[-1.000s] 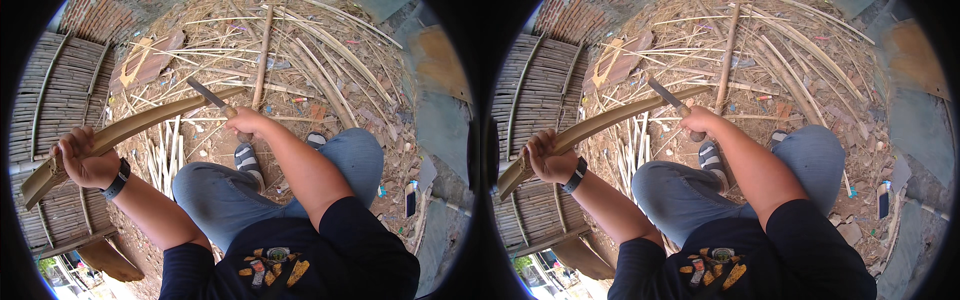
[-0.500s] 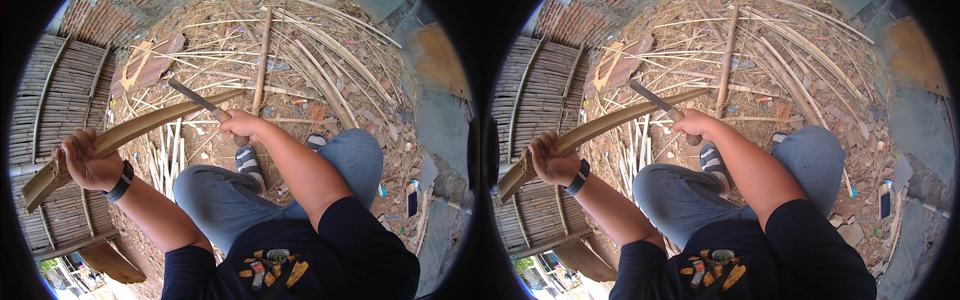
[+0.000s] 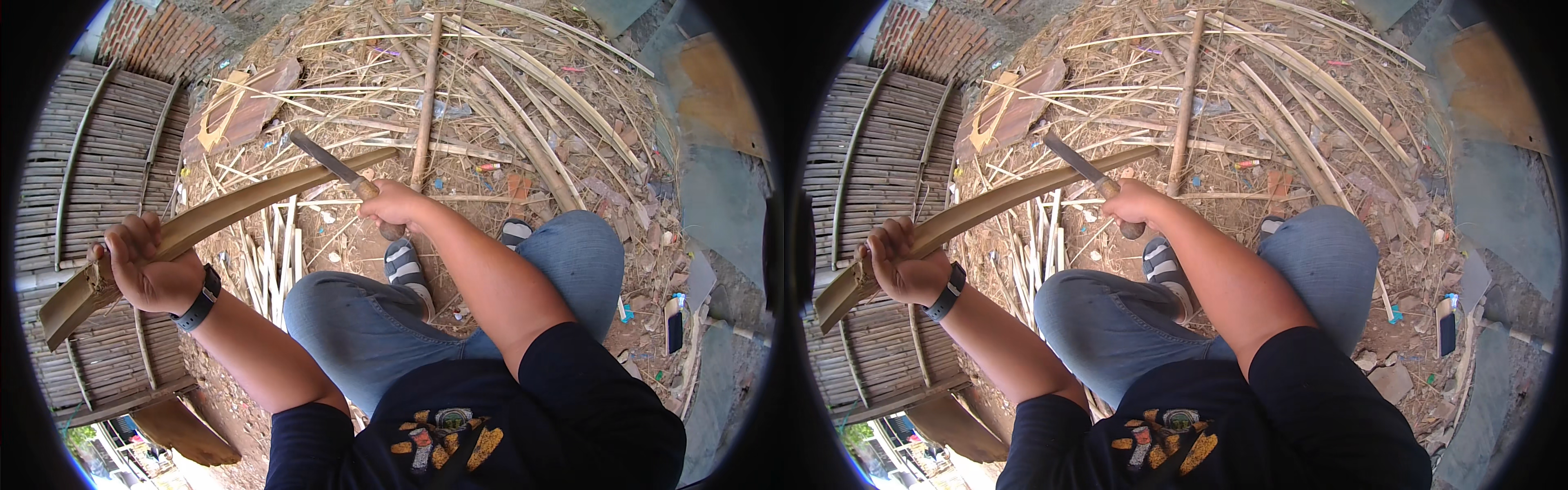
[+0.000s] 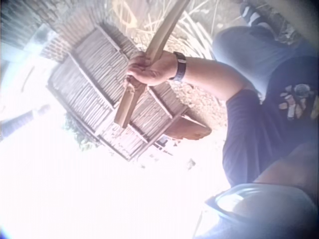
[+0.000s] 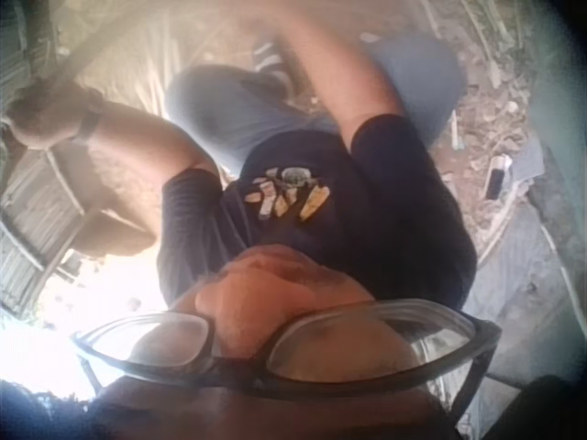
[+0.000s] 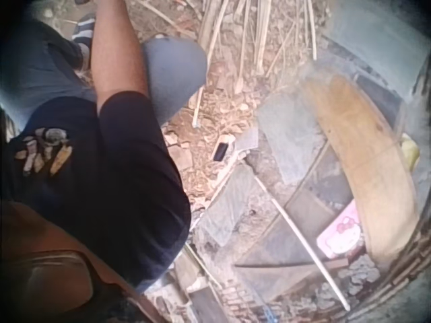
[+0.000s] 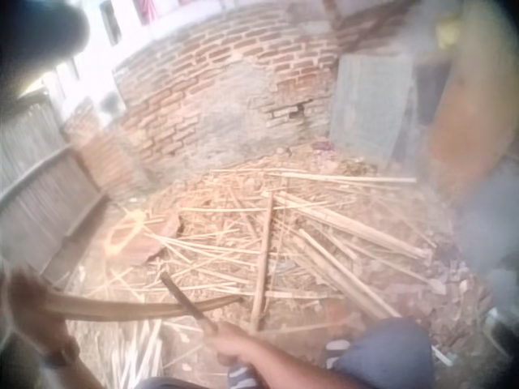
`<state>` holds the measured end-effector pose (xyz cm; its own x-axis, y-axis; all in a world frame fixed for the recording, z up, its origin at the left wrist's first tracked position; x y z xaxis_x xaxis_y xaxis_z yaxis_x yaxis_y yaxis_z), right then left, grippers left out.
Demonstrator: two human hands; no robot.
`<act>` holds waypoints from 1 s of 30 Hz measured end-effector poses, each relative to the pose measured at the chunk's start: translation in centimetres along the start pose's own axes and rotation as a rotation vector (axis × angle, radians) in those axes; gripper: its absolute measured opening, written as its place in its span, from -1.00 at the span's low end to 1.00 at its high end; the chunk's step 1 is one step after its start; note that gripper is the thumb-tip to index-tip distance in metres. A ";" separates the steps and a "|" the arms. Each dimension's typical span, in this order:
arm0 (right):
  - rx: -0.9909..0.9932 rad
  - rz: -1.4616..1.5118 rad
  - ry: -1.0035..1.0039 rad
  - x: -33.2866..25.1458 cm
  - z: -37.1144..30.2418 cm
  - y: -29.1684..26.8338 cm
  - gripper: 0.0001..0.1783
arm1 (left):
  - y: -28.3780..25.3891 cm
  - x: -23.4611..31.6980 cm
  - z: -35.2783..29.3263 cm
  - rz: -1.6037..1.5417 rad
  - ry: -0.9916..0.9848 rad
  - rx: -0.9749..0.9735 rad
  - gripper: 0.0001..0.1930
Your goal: The person sits on the ground and uses a knife to split a long piece of bamboo into thin strips. They hold the bamboo with one hand and use the knife to carefully separate the layers, creating multiple thin strips that are placed on the ground.
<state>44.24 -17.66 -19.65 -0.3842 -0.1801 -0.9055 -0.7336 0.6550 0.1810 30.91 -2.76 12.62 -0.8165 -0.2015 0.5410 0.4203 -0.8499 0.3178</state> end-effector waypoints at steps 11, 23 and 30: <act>0.045 -0.002 0.100 0.5 -0.1 0.3 -0.59 | -0.4 0.0 0.1 -0.021 -0.016 -0.042 -0.92; 0.063 0.149 0.112 1.7 0.6 0.5 -0.70 | -0.1 0.0 0.0 -0.005 -0.010 -0.010 -0.90; 0.066 0.110 0.106 0.0 -0.5 0.8 -0.76 | 0.4 0.0 -0.2 0.004 0.005 -0.008 -0.88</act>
<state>43.40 -17.50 -19.37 -0.5200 -0.1788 -0.8353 -0.6468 0.7211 0.2483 31.01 -3.19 12.61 -0.8168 -0.2070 0.5385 0.4203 -0.8529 0.3097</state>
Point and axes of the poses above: each hand's wrist, its own z-axis towards the middle knuckle, its own y-axis out of the palm, x = y × z, the point moved 5 cm from there along z, towards the middle knuckle, and after that the axes turned 5 degrees about -z, right-handed, at the moved point
